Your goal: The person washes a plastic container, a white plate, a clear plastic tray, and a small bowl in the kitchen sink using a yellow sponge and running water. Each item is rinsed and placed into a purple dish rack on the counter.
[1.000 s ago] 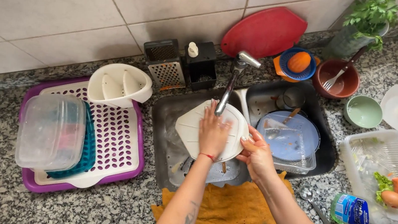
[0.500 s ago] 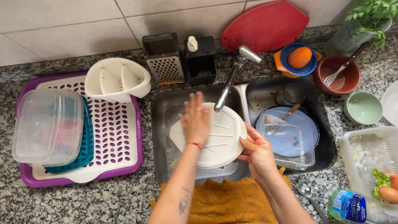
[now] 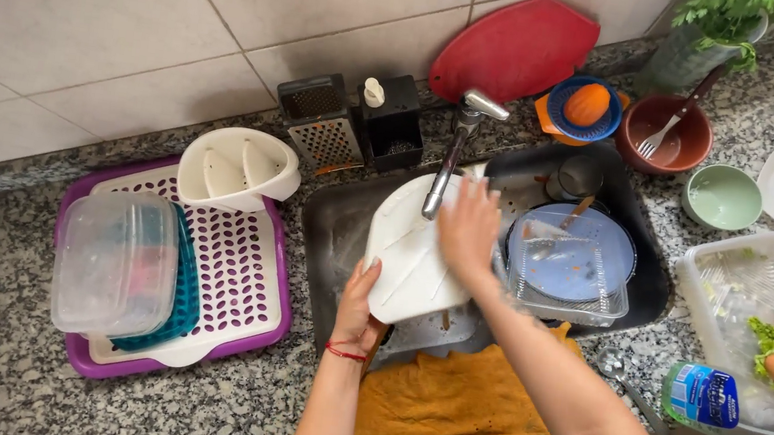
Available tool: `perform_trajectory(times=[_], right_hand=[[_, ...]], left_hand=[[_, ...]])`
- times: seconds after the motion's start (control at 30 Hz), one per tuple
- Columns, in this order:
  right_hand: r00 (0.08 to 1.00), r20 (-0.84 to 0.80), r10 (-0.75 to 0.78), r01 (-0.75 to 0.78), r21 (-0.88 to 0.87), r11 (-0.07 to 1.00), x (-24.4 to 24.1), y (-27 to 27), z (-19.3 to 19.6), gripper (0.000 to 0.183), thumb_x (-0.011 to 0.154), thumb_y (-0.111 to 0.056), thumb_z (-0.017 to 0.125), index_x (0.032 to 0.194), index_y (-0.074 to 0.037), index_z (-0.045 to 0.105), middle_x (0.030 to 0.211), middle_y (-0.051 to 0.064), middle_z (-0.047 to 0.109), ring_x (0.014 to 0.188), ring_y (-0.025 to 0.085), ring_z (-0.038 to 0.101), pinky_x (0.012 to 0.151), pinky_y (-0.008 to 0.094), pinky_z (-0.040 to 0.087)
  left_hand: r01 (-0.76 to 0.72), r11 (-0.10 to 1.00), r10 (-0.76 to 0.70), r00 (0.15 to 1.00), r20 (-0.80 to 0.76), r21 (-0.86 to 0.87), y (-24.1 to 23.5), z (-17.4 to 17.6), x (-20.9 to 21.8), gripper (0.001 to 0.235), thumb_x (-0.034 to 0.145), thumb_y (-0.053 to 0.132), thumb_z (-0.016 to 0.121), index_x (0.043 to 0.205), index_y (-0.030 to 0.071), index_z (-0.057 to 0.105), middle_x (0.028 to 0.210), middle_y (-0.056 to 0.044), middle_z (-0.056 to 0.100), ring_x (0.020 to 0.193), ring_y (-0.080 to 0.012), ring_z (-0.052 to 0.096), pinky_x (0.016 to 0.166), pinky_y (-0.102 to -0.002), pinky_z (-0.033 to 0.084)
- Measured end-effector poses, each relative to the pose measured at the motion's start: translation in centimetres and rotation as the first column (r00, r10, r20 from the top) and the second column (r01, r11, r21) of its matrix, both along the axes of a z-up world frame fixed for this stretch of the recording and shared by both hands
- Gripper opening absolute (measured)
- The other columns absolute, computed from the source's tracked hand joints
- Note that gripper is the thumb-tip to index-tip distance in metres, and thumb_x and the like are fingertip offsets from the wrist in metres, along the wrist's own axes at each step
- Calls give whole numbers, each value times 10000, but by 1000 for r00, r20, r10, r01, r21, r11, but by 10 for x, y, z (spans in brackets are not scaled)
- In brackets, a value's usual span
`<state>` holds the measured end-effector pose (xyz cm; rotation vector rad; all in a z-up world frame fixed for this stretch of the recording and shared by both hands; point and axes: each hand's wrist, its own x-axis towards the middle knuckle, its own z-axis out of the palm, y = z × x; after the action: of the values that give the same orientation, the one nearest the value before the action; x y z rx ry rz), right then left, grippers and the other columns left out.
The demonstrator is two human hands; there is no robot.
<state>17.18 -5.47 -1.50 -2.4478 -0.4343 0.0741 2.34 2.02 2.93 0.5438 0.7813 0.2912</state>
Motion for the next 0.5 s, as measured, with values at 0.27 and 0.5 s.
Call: perform_trajectory(times=[0.27,0.5], right_hand=[[816,-88,571,-572,17,820,-66,26,42,588,925,-419,387,1475,-279,235,1522,77,235,1384,369,179,1033,686,59],[975,-176,135,-156,-114,981,-19,25,13,586,983,-457,332,1455,-114,285,1522,173,195,1414,314,147,1100,578,104]], left_hand=[[-179,973,180,984,7,144,10,11,-8,381,915,291,542,1260,131,535,1087,-171,655,945,-267,649,793,-445,549],[-176,981,180,982,-49,81,-8,13,-19,343,873,233,607,1195,119,583,1021,-171,678,864,-284,676,775,-438,562]])
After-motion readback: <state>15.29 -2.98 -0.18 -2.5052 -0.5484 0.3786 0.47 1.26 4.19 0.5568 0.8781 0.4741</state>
